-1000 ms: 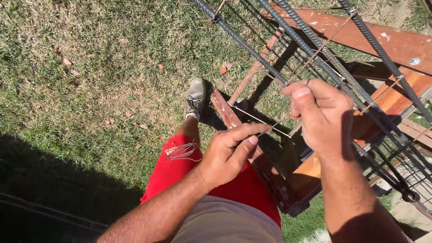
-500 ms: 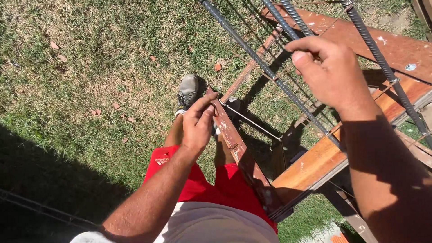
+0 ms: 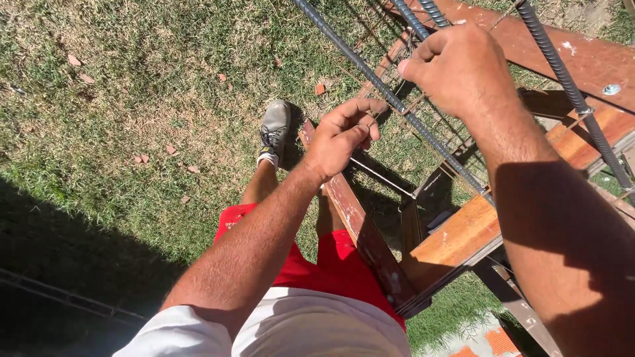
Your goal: The person ties rebar rods together using wire and pliers. They wrap the wire around the intersection of the rods and twist it with pliers to secure the connection. The person moves along the rebar structure to tie multiple points.
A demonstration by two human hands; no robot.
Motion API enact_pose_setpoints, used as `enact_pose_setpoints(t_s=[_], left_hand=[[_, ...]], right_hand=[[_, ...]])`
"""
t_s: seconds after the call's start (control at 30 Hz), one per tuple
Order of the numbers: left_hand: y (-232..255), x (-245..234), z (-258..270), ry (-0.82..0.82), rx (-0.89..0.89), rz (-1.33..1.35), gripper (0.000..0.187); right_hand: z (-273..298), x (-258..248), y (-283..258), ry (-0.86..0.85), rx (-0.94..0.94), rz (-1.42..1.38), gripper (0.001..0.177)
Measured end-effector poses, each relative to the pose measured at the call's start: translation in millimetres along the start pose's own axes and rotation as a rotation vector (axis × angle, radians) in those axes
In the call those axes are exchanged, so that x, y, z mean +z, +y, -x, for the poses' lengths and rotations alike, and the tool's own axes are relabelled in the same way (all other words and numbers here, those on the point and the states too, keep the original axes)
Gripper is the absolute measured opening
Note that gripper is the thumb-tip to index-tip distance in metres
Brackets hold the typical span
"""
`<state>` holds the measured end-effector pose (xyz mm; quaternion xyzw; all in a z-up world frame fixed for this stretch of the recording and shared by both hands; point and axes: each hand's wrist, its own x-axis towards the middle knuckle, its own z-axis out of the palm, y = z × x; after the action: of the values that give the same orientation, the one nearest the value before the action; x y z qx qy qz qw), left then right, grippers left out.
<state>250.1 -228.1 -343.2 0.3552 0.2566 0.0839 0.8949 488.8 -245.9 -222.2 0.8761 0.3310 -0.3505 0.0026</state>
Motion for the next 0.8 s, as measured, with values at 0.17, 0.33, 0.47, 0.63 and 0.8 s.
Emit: enact_pose_setpoints(t_s=[0.17,0.33,0.47,0.63,0.8], left_hand=[[-12,24,-14,0.147,0.032,0.114,0.046],[-7,59,-10,0.34,-0.017,0.071,0.014],[-16,60,-11,0.373,0.002,0.121,0.016],[-25,56,-14,0.442,-0.008,0.032,0.031],[-21,51,-17,0.375,0.075,-0.245,0.024]], right_hand=[[11,7,2,0.04,0.018,0.013,0.027],[10,11,-1,0.015,-0.006,0.156,0.008],[15,16,-9,0.061,-0.195,0.274,0.01],[18,-2,0,0.034,-0.129,0.09,0.016],[13,-17,37,0.404,-0.409,-0.04,0.02]])
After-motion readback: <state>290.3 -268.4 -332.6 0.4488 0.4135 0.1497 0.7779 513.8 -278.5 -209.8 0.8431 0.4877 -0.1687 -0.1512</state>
